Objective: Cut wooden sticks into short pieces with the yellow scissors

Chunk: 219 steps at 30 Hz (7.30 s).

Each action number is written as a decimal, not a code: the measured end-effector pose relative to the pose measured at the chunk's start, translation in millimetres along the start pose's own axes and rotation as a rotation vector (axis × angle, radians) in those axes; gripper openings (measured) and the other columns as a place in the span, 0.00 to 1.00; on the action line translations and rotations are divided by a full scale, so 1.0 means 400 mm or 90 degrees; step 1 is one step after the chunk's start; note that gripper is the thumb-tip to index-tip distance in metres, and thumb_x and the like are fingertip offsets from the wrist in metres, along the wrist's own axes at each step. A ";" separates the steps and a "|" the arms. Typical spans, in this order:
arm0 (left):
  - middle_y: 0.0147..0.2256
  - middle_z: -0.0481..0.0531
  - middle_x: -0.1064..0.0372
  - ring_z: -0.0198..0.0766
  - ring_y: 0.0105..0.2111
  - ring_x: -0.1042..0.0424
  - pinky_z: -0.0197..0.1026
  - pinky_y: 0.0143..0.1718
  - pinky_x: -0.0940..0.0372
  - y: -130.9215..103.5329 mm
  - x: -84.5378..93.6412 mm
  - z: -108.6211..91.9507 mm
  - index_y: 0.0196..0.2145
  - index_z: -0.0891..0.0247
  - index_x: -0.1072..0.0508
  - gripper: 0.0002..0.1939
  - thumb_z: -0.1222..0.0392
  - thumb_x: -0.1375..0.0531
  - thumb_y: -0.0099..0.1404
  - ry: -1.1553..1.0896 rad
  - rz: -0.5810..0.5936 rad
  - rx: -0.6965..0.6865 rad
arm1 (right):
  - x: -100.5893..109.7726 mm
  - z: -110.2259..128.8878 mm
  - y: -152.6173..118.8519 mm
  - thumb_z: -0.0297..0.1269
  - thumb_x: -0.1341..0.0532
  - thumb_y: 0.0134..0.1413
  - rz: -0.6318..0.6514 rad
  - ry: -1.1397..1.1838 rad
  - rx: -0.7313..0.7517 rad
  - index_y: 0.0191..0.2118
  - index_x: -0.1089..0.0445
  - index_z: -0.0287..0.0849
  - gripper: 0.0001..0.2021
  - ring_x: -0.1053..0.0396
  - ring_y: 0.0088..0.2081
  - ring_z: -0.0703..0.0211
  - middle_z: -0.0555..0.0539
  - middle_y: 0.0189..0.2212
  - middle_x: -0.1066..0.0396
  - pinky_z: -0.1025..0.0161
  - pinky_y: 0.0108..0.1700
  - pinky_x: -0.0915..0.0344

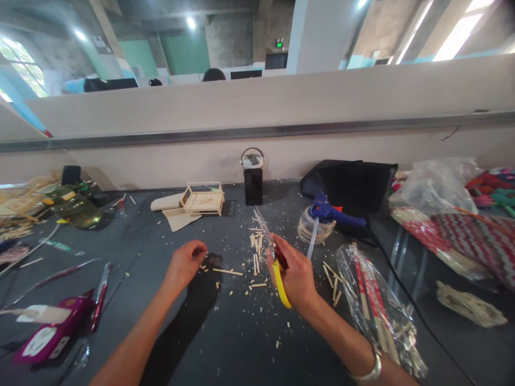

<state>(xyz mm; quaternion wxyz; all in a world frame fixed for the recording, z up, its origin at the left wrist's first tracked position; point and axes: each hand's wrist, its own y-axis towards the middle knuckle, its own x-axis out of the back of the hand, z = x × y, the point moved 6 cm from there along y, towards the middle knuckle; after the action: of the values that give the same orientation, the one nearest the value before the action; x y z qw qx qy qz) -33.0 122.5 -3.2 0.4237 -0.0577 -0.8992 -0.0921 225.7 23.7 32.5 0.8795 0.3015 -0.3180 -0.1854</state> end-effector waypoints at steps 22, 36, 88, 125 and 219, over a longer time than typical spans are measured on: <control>0.34 0.55 0.27 0.46 0.38 0.33 0.46 0.38 0.41 -0.087 -0.090 -0.167 0.35 0.62 0.23 0.11 0.65 0.46 0.67 0.254 0.218 -0.303 | 0.002 0.007 0.007 0.27 0.43 0.53 0.009 0.002 -0.001 0.51 0.30 0.39 0.19 0.29 0.26 0.61 0.47 0.32 0.24 0.65 0.30 0.32; 0.37 0.57 0.25 0.47 0.40 0.28 0.46 0.42 0.37 -0.126 -0.073 -0.180 0.37 0.62 0.23 0.12 0.70 0.46 0.64 0.228 0.273 -0.256 | 0.004 -0.001 0.003 0.27 0.43 0.52 0.009 0.012 -0.009 0.52 0.31 0.39 0.20 0.30 0.27 0.62 0.48 0.31 0.25 0.65 0.30 0.32; 0.26 0.47 0.29 0.37 0.28 0.29 0.37 0.33 0.35 -0.015 -0.018 -0.381 0.32 0.61 0.27 0.05 0.58 0.39 0.63 -0.531 0.068 -0.112 | -0.001 0.042 0.027 0.20 0.45 0.46 0.146 -0.134 -0.019 0.60 0.36 0.41 0.32 0.28 0.38 0.46 0.39 0.38 0.26 0.50 0.40 0.27; 0.25 0.47 0.27 0.36 0.25 0.28 0.35 0.29 0.33 -0.036 -0.011 -0.379 0.32 0.62 0.26 0.05 0.59 0.40 0.61 -0.434 -0.083 -0.082 | -0.024 0.001 0.004 0.20 0.45 0.44 0.144 -0.037 -0.071 0.57 0.36 0.40 0.31 0.27 0.31 0.55 0.45 0.32 0.26 0.61 0.36 0.28; 0.24 0.45 0.29 0.34 0.25 0.31 0.35 0.28 0.38 0.002 0.051 -0.365 0.33 0.60 0.28 0.06 0.64 0.44 0.65 -0.266 0.081 -0.235 | 0.016 0.050 0.043 0.23 0.41 0.42 0.179 -0.266 0.035 0.59 0.34 0.44 0.33 0.27 0.33 0.50 0.44 0.34 0.25 0.59 0.32 0.30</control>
<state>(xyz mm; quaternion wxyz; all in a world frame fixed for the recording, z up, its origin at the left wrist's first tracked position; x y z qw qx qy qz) 63.9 92.5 103.7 0.2163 -0.2078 -0.9297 -0.2139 219.2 25.1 59.0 0.8035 0.2332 -0.5363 -0.1111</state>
